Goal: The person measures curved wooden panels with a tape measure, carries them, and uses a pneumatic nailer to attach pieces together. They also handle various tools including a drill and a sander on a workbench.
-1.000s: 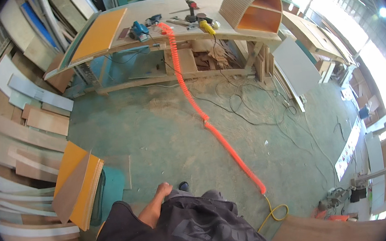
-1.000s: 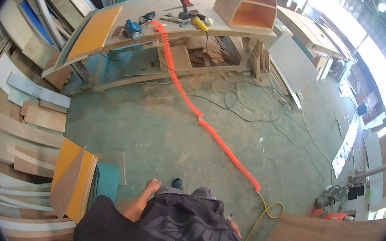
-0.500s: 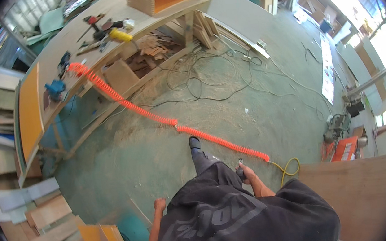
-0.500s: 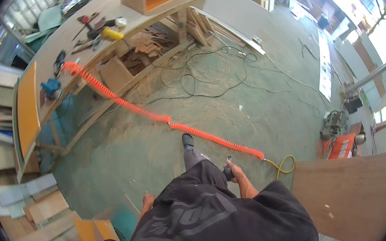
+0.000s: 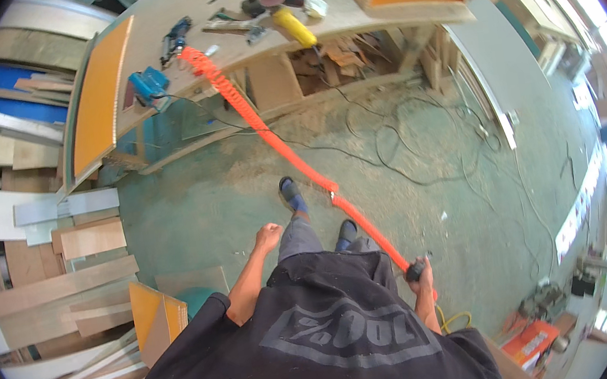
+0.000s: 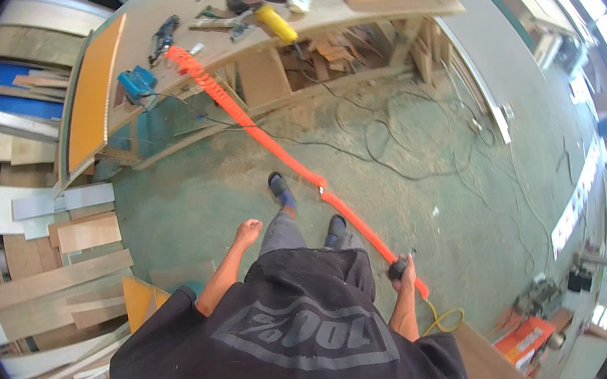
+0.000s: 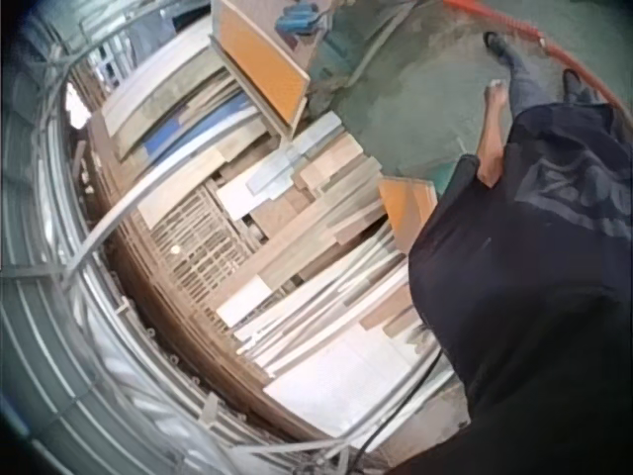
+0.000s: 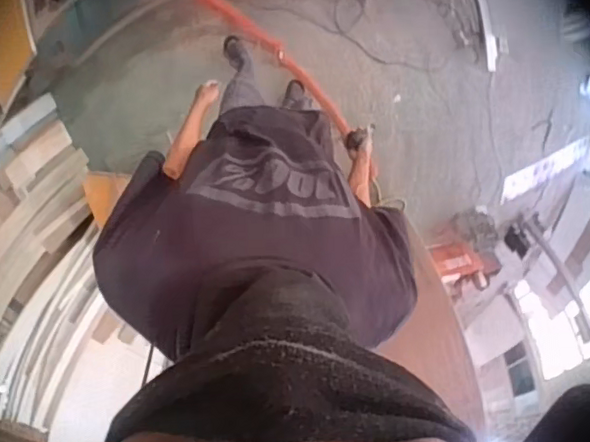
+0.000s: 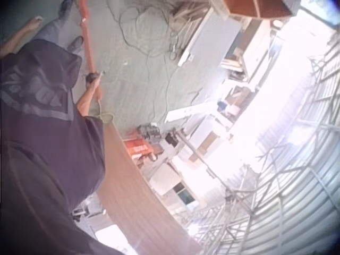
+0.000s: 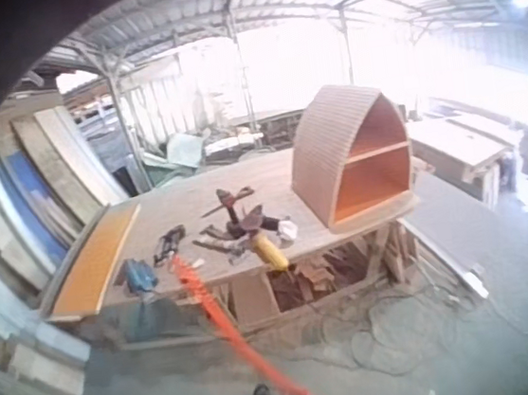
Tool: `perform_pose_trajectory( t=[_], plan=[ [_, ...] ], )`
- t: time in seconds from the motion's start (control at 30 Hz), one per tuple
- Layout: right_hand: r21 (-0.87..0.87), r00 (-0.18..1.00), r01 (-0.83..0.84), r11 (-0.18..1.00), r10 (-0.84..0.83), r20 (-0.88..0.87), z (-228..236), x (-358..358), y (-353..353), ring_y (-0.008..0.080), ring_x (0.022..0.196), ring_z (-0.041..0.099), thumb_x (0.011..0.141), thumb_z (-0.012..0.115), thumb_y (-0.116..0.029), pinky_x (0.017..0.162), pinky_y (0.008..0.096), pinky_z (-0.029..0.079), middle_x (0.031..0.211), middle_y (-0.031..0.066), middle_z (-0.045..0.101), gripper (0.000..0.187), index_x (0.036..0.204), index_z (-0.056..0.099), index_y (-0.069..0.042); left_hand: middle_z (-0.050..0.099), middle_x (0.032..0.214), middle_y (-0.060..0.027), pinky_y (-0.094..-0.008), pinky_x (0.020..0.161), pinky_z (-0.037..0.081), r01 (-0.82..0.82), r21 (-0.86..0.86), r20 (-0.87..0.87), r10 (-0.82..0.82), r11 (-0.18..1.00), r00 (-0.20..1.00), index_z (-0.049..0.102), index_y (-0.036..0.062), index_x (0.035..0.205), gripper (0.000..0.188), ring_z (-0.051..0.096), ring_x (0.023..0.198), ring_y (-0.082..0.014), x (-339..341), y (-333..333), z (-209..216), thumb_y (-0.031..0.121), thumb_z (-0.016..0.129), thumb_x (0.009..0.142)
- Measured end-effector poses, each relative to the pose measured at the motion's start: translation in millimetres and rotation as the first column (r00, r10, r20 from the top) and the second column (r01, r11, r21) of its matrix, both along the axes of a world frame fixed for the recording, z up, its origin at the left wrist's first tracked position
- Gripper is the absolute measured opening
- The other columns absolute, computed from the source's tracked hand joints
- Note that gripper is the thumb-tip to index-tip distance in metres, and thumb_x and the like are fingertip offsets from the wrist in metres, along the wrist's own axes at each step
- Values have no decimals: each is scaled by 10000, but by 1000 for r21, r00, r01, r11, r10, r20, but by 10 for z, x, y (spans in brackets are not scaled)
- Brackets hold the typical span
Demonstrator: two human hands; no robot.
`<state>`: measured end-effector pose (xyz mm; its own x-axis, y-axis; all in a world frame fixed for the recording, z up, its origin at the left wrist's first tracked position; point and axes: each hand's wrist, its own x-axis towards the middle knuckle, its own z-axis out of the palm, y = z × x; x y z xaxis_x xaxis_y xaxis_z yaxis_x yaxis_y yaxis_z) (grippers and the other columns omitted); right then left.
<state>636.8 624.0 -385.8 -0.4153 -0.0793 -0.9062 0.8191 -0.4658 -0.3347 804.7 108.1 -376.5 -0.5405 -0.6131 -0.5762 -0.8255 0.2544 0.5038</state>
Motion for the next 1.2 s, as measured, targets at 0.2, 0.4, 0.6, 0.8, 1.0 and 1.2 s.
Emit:
perform_pose_trajectory(
  t=[0.2,0.4,0.6,0.8,1.0,1.2],
  plan=[
    [266,992,-107,958,120,-33,-64,-25,-419,236,553,566,923,508,-583,488,415,456,683,41,573,418,846,560,-174,701,1067,-209,-442,919,494,-23,34,-46,24,999,999,703,32,1061,463,654,1043,-359,-674,-726,-291,430,558,874],
    [132,969,-247,960,244,40,-54,-712,-1512,244,566,593,901,557,-516,534,407,507,650,59,581,402,734,552,-151,660,1137,-265,-457,965,475,10,49,211,-20,999,977,709,-20,1027,455,610,1127,-409,-663,-1914,-1249,357,536,839],
    [82,984,-172,982,174,-22,444,-1726,-3057,244,624,640,874,620,-443,572,395,540,713,92,640,349,793,593,-105,666,1107,-239,-509,882,502,225,-77,128,-214,971,968,682,-30,1018,362,629,1038,-405,-1048,-2988,-772,246,474,907],
    [-144,903,-318,937,253,-348,1546,-3092,-4849,238,759,649,906,600,-414,642,375,517,832,85,667,357,966,637,-64,698,1059,-155,-412,745,528,-116,76,-162,127,990,979,671,7,1062,293,669,919,-272,-1438,-3864,-412,230,516,953],
    [114,720,-445,888,431,-544,1977,-4309,-5785,218,746,631,881,660,-399,619,327,506,904,66,662,347,1038,617,-92,702,973,-58,-318,692,504,-445,513,-365,656,734,661,653,24,1103,343,645,811,-142,-2328,-3969,594,318,519,989],
    [978,310,-148,146,946,-94,1885,-5398,-6554,325,962,659,675,807,-422,878,408,519,1055,200,677,736,1219,583,19,696,922,-104,-366,718,523,-524,-221,-552,337,823,763,646,49,1091,260,666,804,-250,-3037,-4450,1070,247,599,928]
  ],
)
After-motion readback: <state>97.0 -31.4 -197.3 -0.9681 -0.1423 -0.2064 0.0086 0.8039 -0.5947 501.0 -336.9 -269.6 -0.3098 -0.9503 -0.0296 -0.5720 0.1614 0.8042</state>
